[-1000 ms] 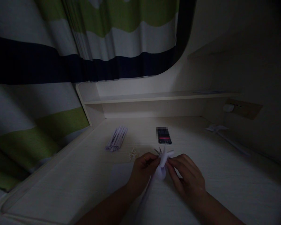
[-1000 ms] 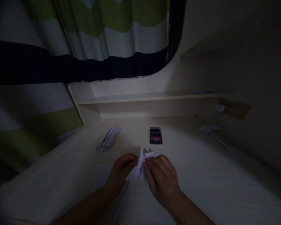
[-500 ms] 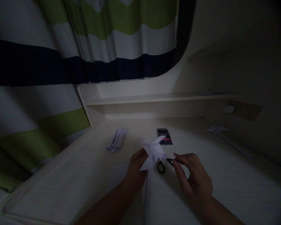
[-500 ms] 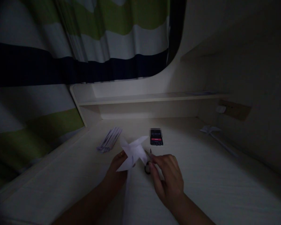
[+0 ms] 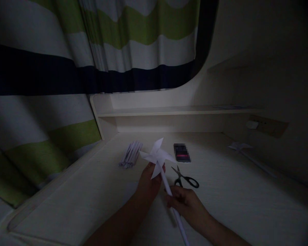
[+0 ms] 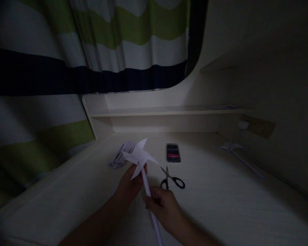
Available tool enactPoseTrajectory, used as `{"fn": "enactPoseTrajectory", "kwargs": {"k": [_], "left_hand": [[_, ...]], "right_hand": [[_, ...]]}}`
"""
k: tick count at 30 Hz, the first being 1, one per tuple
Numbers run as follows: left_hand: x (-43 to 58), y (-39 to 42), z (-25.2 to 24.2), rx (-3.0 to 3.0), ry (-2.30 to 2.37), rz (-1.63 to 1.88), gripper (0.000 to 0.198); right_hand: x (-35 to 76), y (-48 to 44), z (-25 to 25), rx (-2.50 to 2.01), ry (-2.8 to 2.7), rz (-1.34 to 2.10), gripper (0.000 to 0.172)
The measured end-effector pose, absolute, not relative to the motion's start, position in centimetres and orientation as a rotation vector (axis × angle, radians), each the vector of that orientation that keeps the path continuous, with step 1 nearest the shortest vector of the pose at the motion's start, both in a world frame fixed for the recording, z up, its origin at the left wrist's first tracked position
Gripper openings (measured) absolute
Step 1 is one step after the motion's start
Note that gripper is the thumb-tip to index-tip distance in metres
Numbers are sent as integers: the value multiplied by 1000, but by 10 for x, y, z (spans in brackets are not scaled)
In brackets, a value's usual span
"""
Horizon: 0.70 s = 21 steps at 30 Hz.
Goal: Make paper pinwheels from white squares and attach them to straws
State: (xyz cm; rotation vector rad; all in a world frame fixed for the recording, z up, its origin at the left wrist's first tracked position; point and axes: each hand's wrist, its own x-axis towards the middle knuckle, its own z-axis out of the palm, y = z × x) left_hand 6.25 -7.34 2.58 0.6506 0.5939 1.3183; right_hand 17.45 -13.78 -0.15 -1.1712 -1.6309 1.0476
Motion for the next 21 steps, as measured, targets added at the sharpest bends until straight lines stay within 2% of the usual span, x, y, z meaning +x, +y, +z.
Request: {"fn": "enactPoseTrajectory", "kwargs": {"k": [4,10,21], "left_hand": [[64,-66,13,649,568,1265,16],[66,-61,1,646,703,1125,17],[70,-64,1,977,886,1149,24]], "right_hand": [[186,-128,-1,-1224,-1522,971,27],[215,-107,8,-1219,-1226,1043,36],[251,-78,-10,-1303,-958,764,35]]}}
